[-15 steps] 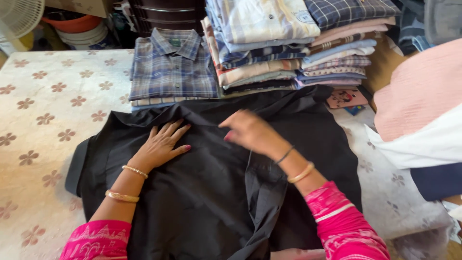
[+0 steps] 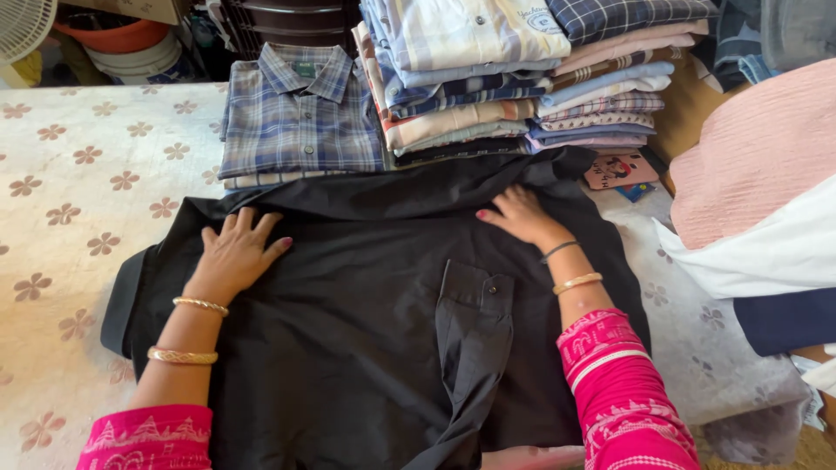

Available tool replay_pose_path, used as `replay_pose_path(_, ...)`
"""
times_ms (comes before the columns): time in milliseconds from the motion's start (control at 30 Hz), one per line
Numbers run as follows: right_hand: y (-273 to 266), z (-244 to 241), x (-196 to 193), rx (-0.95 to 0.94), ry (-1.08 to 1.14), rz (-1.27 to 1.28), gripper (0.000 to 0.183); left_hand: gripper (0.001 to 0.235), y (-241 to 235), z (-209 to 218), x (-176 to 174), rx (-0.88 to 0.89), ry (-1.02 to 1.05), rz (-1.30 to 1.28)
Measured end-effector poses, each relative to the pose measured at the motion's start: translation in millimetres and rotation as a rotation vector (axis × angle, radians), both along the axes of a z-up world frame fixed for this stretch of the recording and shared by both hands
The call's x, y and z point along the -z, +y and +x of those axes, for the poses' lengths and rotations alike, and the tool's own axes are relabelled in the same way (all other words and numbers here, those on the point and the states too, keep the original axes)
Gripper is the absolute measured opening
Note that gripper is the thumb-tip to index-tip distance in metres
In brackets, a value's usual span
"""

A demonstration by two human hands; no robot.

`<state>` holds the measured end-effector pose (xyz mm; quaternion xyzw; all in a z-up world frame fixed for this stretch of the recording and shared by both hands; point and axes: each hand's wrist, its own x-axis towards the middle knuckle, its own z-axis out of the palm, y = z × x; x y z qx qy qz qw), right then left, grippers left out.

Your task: Folding a black collared shirt on a table.

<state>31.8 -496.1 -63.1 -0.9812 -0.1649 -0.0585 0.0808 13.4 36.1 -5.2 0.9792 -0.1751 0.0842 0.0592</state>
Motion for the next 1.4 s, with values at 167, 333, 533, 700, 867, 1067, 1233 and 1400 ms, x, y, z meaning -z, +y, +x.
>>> replay_pose_path(167, -21, -2, -3, 0.037, -0.096, 0.060, 0.062, 0.067, 55, 35, 42, 0.013, -0.013, -0.028)
replay_pose_path(333, 25, -26, -46, 0.150, -0.314, -0.078, 0.028, 0.068, 71, 37, 41, 0.020, 0.081, -0.086)
replay_pose_path(533, 92, -40, -66, 0.023, -0.032, 0.231, 0.040, 0.065, 70, 35, 38, 0.025, 0.040, -0.069)
replay_pose_path(700, 84, -29, -46, 0.088, -0.083, 0.252, 0.043, 0.060, 76, 41, 46, 0.049, -0.013, -0.111)
replay_pose_path(867, 79, -26, -43, 0.155, -0.044, 0.288, 0.047, 0.049, 75, 26, 18, 0.096, -0.036, -0.176)
replay_pose_path(1067, 76, -21, -39, 0.160, 0.006, 0.266, 0.048, 0.038, 98, -31, -28, -0.231, -0.036, -0.136)
replay_pose_path(1233, 76, -19, -40, 0.164, 0.024, 0.257, 0.049, 0.061, 127, -87, -23, -0.611, 0.223, 0.037)
replay_pose_path(1400, 77, -20, -39, 0.183, 0.052, 0.272, 0.049, 0.072, 107, -142, -16, -0.638, 0.256, -0.198)
